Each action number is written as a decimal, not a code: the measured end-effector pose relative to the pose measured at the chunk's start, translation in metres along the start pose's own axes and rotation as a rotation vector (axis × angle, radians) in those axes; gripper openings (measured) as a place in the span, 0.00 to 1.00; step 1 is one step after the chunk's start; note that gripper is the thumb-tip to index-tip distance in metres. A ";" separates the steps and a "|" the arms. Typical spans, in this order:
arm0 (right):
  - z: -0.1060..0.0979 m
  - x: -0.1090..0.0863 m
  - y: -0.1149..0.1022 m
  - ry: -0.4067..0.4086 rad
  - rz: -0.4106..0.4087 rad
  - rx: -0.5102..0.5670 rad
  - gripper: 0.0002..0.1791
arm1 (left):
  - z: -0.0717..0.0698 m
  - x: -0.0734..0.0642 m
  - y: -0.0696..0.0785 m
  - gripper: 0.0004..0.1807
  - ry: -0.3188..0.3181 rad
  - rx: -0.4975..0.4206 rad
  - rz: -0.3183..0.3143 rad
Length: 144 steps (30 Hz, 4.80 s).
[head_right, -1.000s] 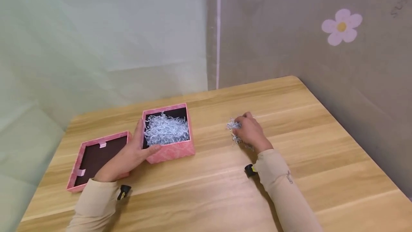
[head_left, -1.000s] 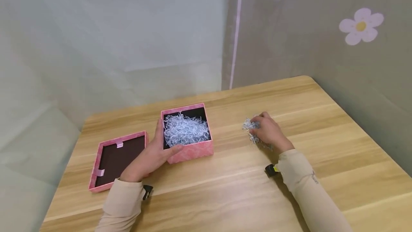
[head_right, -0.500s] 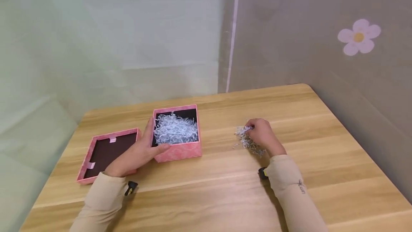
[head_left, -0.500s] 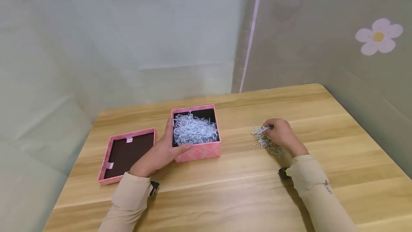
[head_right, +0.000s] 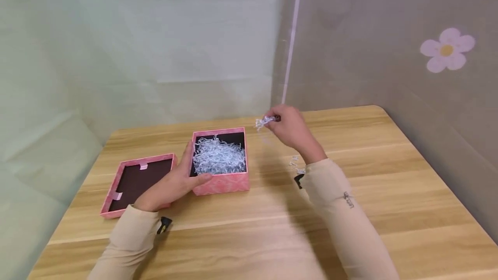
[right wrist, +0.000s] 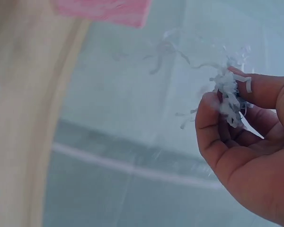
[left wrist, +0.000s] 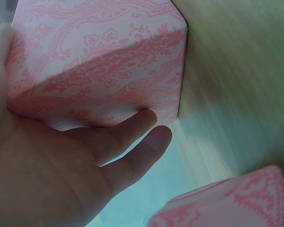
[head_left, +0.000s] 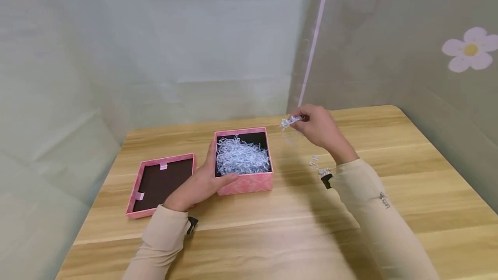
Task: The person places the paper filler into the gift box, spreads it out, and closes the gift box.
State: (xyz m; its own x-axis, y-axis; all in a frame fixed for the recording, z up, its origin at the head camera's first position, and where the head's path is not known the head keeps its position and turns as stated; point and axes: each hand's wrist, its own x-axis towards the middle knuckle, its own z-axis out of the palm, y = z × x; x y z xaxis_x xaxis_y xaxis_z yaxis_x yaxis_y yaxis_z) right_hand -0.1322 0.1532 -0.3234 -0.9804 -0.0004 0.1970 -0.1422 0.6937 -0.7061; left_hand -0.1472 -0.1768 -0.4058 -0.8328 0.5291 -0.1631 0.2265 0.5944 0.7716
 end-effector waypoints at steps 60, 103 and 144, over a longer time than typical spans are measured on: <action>-0.034 -0.060 0.103 -0.233 0.149 -0.102 0.26 | -0.001 0.011 0.000 0.67 -0.024 0.019 0.051; 0.002 -0.109 0.073 -0.486 0.067 -0.369 0.41 | -0.028 -0.015 -0.013 0.66 -0.013 0.136 0.066; 0.002 -0.125 0.086 -0.487 0.118 -0.511 0.49 | -0.026 -0.015 -0.017 0.65 0.002 0.115 0.080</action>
State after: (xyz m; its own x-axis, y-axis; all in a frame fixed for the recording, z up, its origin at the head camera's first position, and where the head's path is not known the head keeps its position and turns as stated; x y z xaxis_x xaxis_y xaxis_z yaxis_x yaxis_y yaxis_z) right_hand -0.0218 0.2120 -0.4102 -0.9517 -0.1439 -0.2712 -0.0671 0.9595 -0.2735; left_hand -0.1518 -0.2104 -0.4004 -0.8105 0.5766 -0.1026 0.3486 0.6158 0.7066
